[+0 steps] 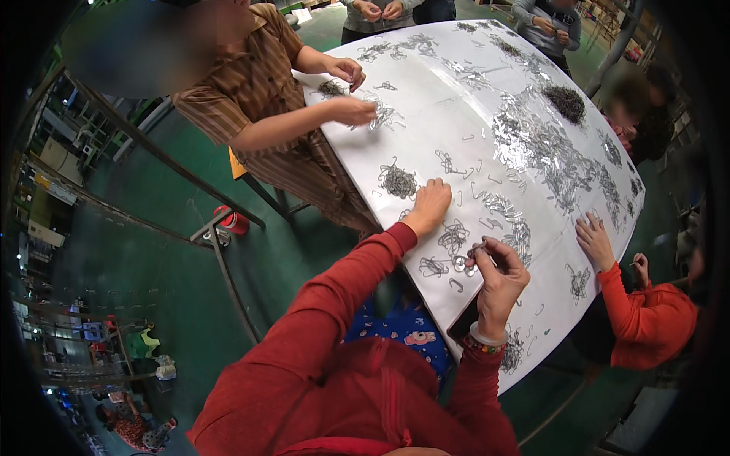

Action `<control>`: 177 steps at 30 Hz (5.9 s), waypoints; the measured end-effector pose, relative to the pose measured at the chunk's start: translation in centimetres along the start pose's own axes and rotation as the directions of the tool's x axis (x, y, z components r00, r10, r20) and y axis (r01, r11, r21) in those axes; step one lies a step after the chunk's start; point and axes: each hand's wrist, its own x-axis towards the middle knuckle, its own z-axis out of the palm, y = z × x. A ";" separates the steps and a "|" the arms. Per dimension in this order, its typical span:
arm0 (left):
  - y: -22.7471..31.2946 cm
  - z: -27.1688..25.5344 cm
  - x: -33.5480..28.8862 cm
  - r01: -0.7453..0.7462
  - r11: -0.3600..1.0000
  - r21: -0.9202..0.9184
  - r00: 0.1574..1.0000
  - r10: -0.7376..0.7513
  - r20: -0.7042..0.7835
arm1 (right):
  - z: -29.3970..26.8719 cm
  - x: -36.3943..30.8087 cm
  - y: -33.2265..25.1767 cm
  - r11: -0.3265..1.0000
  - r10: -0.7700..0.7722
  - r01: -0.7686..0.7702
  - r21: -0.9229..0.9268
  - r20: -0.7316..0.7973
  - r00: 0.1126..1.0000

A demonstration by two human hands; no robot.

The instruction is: The person sits at a large table with several coworkers, picking up small wire pieces and assembling them into larger wire loops or chains. They repeatedly pick up individual wire pieces, twist or link them together, and occasionally hang the assembled chains on a nearby metal frame. The person also gathers loose wire pieces into a pile on the table.

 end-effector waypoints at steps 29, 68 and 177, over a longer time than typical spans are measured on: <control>5.3 -18.9 -14.1 0.119 0.283 -0.952 0.968 -0.245 0.048 | -0.1 -0.3 4.1 0.882 -0.215 0.295 -0.367 0.244 0.946; 3.1 -17.6 -21.6 0.093 0.373 -0.923 0.947 -0.319 -0.033 | 6.2 -6.4 3.6 0.998 -0.048 0.030 0.060 0.327 0.944; 7.6 1.5 1.2 -0.399 0.910 -0.116 0.885 0.415 0.212 | 2.3 -10.3 4.9 0.997 0.013 0.015 -0.078 0.350 0.937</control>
